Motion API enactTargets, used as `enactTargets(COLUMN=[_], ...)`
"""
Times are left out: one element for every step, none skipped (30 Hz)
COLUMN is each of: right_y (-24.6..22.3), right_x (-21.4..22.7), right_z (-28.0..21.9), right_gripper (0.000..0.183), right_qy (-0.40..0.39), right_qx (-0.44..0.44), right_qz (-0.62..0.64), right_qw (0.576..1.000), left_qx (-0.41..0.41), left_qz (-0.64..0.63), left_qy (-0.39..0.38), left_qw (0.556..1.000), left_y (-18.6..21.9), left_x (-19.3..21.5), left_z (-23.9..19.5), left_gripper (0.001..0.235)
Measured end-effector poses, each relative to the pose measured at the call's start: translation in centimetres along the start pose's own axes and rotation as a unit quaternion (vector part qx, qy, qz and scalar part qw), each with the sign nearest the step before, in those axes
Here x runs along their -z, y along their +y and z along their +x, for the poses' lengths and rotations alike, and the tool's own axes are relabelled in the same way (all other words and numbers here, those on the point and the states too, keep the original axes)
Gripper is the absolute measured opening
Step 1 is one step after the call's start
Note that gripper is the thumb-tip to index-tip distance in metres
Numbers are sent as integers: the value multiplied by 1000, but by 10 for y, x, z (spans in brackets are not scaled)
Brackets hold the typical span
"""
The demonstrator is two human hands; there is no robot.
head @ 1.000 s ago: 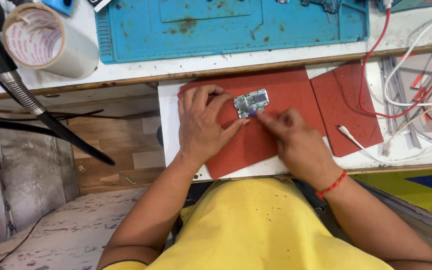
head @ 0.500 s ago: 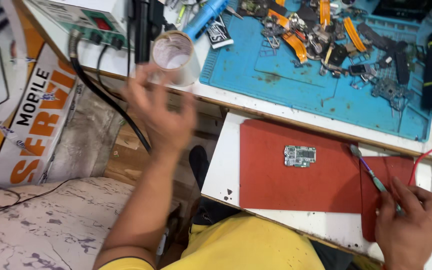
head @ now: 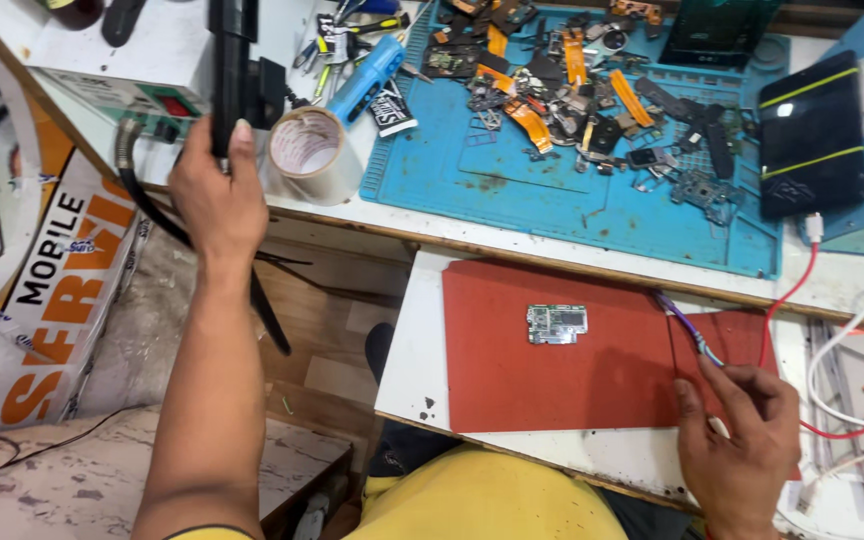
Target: The person uses a small brush to clean a green circuit board placed on a red mat. They then use a hot air gun to apply heat to the board, likely for soldering or desoldering components. The workspace is cluttered with various electronic parts and tools.
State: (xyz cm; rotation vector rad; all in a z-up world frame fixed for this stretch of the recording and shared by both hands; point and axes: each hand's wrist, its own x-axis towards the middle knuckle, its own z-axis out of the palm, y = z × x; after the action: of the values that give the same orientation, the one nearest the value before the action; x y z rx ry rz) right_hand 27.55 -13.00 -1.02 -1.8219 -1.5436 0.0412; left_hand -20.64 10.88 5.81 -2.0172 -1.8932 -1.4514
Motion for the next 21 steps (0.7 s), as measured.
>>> enactTargets(right_y=[-6, -14, -24, -35, -48, -61, -73, -85, -93, -100, -103, -102, -99, -94, -89, -84, -80, -76, -74, -72, -73], right_x=[2, 4, 6, 9, 10, 9, 11, 12, 13, 11, 11, 11, 8, 5, 1, -3, -5, -7, -9, -12, -15], right_z=[2, 5, 9, 14, 21, 29, 37, 46, 53, 59, 62, 64, 65, 65, 63, 62, 60, 57, 54, 52, 49], right_gripper=[35, 38, 41, 45, 50, 54, 59, 64, 67, 71, 74, 67, 59, 51, 51, 51, 52, 53, 53, 54, 55], right_qy=[-1, -2, -3, 17, 37, 58, 65, 70, 17, -35, -87, -124, -161, -198, -179, -158, -136, -136, -136, -138, -135], right_qx=[3, 9, 15, 44, 74, 104, 165, 226, 238, 249, 258, 202, 145, 90, 85, 80, 75, 56, 38, 24, 41], right_qz=[14, 21, 28, 45, 62, 81, 52, 24, 7, -5, -17, -10, -1, 8, 27, 46, 65, 75, 86, 98, 110], right_qw=[1000, 1000, 1000, 998, 995, 990, 983, 971, 971, 968, 962, 971, 976, 976, 980, 983, 986, 986, 986, 985, 984], left_qx=[-35, -74, -114, -152, -195, -241, -289, -337, -355, -373, -402, -431, -459, -468, -476, -482, -484, -484, -482, -320, -146], left_qz=[-20, 3, 25, 44, 68, 91, 71, 52, 30, 10, 11, 11, 10, -24, -58, -92, -119, -147, -174, -231, -279], left_qy=[13, -18, -49, -82, -129, -173, -215, -254, -281, -308, -290, -273, -254, -204, -153, -102, -140, -177, -214, -306, -385], left_qw=[999, 997, 992, 984, 970, 951, 930, 905, 891, 875, 868, 860, 851, 859, 864, 865, 855, 845, 832, 866, 867], left_y=[18, 38, 57, 77, 97, 116, 134, 150, 165, 177, 185, 190, 194, 196, 195, 191, 187, 185, 181, 178, 181], left_x=[8, 13, 18, 21, 19, 14, 7, 1, -3, -6, -7, -6, -6, -8, -9, -10, -9, -9, -12, -22, -34], left_z=[-3, -8, -14, -23, -33, -43, -52, -61, -70, -75, -78, -80, -83, -88, -94, -100, -113, -131, -147, -163, -180], left_gripper=[32, 34, 36, 38, 41, 43, 44, 46, 46, 46, 45, 43, 41, 38, 34, 31, 31, 32, 33, 40, 50])
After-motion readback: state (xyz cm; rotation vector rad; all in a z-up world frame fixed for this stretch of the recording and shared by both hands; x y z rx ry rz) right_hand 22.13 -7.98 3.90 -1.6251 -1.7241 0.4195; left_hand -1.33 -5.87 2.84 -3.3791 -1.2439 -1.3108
